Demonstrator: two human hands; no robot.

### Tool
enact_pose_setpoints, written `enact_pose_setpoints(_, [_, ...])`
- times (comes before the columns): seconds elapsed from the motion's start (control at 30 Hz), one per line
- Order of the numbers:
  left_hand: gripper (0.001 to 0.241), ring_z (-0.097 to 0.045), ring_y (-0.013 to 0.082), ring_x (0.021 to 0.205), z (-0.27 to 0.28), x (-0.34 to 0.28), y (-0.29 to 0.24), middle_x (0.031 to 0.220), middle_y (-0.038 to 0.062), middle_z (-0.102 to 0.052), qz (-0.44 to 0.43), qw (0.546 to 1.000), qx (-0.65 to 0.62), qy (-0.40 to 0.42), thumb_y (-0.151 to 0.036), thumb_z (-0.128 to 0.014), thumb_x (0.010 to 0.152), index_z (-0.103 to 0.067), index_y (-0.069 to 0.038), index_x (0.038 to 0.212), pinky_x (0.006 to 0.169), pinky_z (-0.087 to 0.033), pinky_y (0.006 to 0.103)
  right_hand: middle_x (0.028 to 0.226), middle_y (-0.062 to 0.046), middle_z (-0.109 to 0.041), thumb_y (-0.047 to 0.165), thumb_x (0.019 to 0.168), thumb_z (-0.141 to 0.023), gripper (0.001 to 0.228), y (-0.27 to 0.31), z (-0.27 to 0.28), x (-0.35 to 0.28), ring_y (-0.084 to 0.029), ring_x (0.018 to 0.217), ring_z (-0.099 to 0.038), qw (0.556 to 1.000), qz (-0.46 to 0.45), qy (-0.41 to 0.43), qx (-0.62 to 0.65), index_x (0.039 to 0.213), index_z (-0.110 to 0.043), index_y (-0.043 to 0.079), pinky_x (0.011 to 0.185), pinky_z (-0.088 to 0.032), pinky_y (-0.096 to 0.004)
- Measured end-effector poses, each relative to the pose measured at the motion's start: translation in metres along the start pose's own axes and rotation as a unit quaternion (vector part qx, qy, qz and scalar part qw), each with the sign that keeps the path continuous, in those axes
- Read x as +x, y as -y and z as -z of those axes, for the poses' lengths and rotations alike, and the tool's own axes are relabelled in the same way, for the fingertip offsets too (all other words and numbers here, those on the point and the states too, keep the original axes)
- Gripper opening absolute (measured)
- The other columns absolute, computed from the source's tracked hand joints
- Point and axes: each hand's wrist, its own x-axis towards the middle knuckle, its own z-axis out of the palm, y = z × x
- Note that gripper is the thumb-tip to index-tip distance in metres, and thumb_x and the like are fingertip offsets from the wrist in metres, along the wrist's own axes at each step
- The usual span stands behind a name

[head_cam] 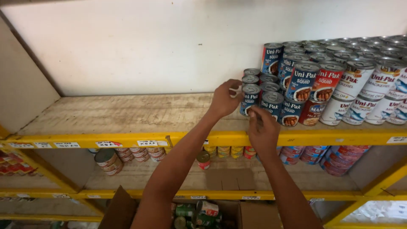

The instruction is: Stocking canned goods from a cardboard box onto grocery store shelves.

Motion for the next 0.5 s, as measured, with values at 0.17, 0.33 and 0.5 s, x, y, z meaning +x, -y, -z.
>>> enact_pose_setpoints(0.17, [0.062,-0.074,0.0302,0.100,-0.013,-0.006,-0.002,0.117,0.020,-0.072,-0.025,0.998,-0.034,0.049,-0.017,-0.083,0.078,-0.057,-0.003,0.132,0.081,-0.062,0.0380,0.112,-0.020,-0.075,0.004,0.100,-0.066,0.026,0.000,-0.004,0.003,-0.030,0.096,-0.076,0.999,0.016,0.000,-0.046,0.126,-0.069,0.001,0.080,-0.059,-0.039])
enact_pose_setpoints(0.33, [0.058,-0.074,0.0332,0.106,-0.024,-0.007,0.002,0.119,0.020,-0.074,-0.059,0.998,-0.011,0.010,-0.016,-0.084,0.079,-0.060,-0.003,0.130,0.084,-0.061,0.0388,0.118,-0.021,-0.074,0.006,0.101,-0.063,0.031,0.001,-0.003,0.002,-0.034,0.101,-0.075,0.997,-0.010,0.026,-0.068,0.132,-0.067,0.003,0.082,-0.058,-0.041])
enact_pose_setpoints(0.5, [0.058,-0.076,0.0278,0.099,-0.002,-0.011,-0.022,0.120,0.020,-0.071,0.011,0.999,-0.036,0.029,-0.018,-0.084,0.081,-0.059,-0.003,0.131,0.080,-0.063,0.0364,0.133,-0.018,-0.068,0.005,0.101,-0.057,0.040,0.001,-0.003,0.000,-0.036,0.113,-0.070,0.993,-0.035,0.068,-0.090,0.141,-0.061,0.007,0.089,-0.056,-0.043])
